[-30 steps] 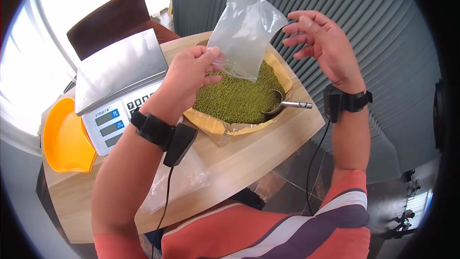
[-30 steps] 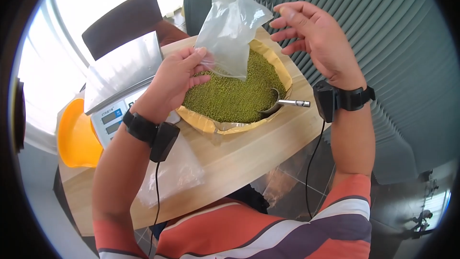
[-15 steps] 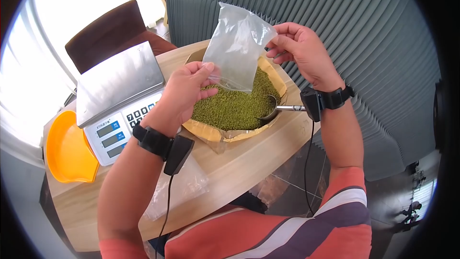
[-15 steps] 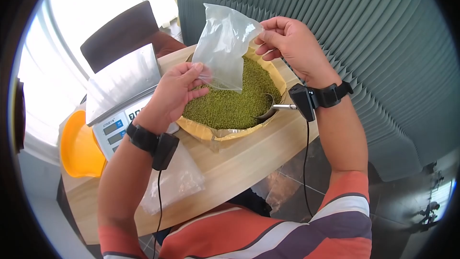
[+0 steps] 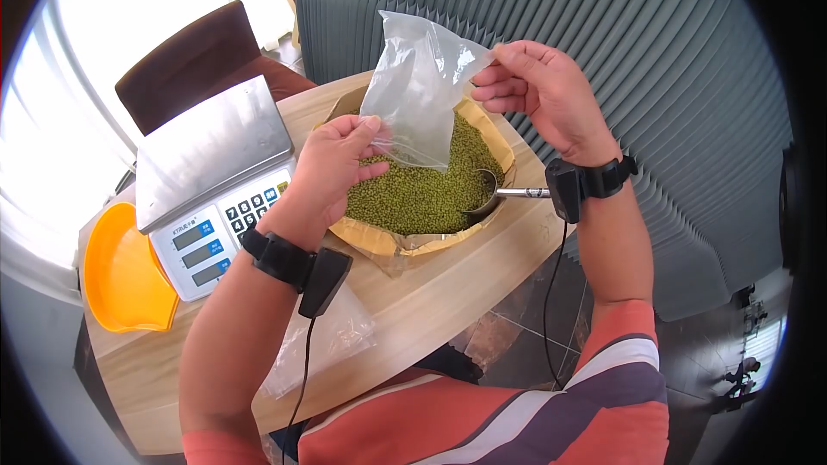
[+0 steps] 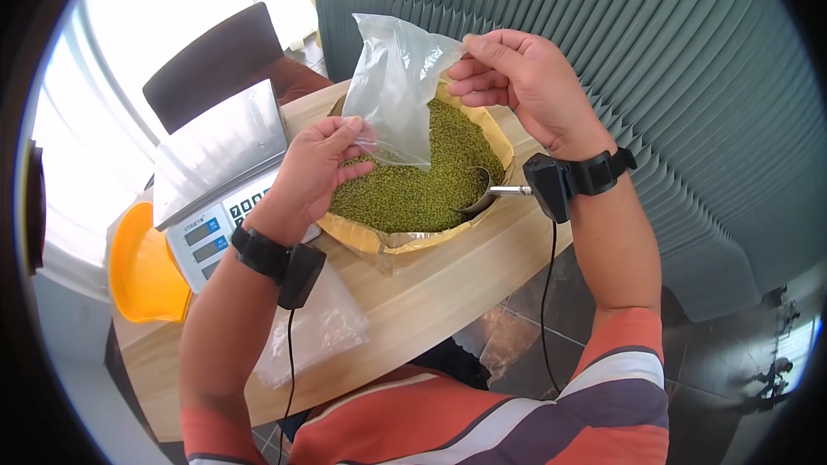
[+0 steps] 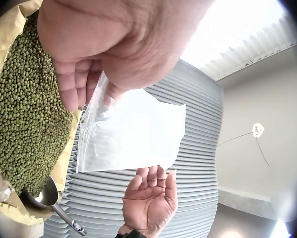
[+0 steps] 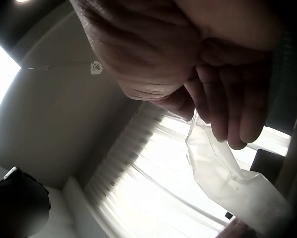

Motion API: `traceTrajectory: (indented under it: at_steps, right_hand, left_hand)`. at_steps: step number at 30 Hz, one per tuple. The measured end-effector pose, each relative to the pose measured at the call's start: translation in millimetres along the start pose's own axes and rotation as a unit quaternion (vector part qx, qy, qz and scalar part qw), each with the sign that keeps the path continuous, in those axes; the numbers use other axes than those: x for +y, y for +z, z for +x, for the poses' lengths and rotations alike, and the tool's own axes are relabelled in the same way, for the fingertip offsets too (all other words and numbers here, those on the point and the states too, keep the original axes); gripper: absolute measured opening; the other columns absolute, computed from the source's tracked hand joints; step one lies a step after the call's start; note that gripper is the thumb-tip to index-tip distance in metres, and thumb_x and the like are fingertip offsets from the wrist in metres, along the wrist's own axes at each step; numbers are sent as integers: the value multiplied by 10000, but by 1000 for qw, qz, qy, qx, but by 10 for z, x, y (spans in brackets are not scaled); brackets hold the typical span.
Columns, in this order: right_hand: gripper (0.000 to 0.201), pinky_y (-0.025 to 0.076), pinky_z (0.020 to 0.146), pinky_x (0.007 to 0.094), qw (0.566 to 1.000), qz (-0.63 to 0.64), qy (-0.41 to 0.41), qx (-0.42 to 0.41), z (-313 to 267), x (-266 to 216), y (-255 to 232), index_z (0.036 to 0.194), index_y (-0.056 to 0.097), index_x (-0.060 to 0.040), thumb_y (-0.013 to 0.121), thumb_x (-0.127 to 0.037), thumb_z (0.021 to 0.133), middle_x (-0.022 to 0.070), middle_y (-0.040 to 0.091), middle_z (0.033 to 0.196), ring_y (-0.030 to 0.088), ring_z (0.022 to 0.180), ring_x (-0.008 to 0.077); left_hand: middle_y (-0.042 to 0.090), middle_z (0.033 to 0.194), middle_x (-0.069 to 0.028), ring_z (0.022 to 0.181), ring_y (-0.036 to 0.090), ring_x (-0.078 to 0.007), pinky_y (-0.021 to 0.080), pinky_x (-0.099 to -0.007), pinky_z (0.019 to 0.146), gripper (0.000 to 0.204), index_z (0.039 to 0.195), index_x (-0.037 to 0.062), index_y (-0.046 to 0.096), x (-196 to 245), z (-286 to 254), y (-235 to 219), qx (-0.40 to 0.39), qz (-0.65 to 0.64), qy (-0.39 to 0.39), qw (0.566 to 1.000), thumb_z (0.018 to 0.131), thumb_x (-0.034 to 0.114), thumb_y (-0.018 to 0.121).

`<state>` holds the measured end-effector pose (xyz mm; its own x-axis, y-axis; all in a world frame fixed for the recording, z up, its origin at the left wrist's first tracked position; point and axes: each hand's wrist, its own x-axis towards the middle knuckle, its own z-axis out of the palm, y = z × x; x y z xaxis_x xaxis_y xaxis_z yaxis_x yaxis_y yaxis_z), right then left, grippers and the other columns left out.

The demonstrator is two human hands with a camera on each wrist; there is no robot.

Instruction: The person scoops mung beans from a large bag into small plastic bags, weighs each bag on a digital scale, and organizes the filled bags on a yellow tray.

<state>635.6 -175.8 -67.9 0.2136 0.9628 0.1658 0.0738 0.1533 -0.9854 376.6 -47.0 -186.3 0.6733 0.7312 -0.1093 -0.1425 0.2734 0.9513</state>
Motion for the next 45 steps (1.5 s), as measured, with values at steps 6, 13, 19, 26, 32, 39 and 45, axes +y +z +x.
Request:
traceTrajectory:
  at_steps: [6, 13, 19, 26, 32, 39, 45]
  right_hand:
    - [199, 633, 753, 279, 992, -110, -49, 40, -33, 14, 51, 1101, 730, -30, 679, -221, 1127, 88, 802, 990, 787, 863, 157]
    - [178, 492, 605, 242, 963, -221, -115, 103, -41, -23, 24, 1079, 718, -60, 674, -227, 1124, 0, 725, 867, 665, 712, 77]
    - [199, 466, 610, 228, 959, -234, -131, 95, -71, -60, 42, 1099, 724, -56, 687, -251, 1118, -8, 730, 899, 663, 737, 64]
    - [170, 497, 716, 225, 959, -247, -130, 56, -43, -112, 90, 1116, 758, -39, 740, -206, 1089, -20, 739, 937, 660, 859, 59]
    - [197, 524, 755, 262, 954, -250, -161, 48, 22, -80, -21, 1123, 774, -23, 759, -214, 1073, -10, 747, 941, 661, 864, 80]
    - [238, 542, 777, 292, 925, -355, -138, -6, 36, -339, 155, 1112, 786, -12, 773, -241, 1048, 7, 760, 940, 671, 857, 90]
    - [244, 530, 732, 272, 918, -378, -124, -8, 82, -386, 222, 1068, 788, -19, 761, -261, 1051, -2, 749, 895, 669, 817, 85]
  left_hand:
    - [730, 1182, -18, 1088, 682, -103, 601, -294, 938, 256, 1217, 76, 686, -10, -7, 7, 0, 1, 1, 1000, 1170, 321, 626]
    - [728, 1198, -16, 1120, 658, -120, 576, -295, 905, 308, 1263, 66, 727, -18, 19, -2, 39, 60, 15, 997, 1142, 345, 677]
    - [730, 1219, -12, 1116, 648, -113, 550, -277, 854, 324, 1273, 63, 748, -13, -3, 34, 30, 64, 19, 997, 1132, 350, 692]
    - [728, 1227, -9, 1111, 636, -110, 545, -283, 862, 334, 1291, 57, 749, 21, -57, 87, 14, 74, 30, 997, 1141, 347, 678]
    - [731, 1193, -19, 1108, 633, -116, 547, -287, 863, 352, 1306, 40, 757, 27, -83, 49, 6, 108, 39, 993, 1145, 341, 671]
    - [734, 1137, -21, 1054, 640, -106, 548, -278, 841, 355, 1293, 26, 776, 32, -86, 62, 0, 166, 44, 985, 1145, 331, 668]
    - [724, 1101, -15, 1013, 625, -92, 544, -269, 831, 354, 1277, 30, 788, 25, -92, 27, 0, 178, 45, 983, 1148, 334, 660]
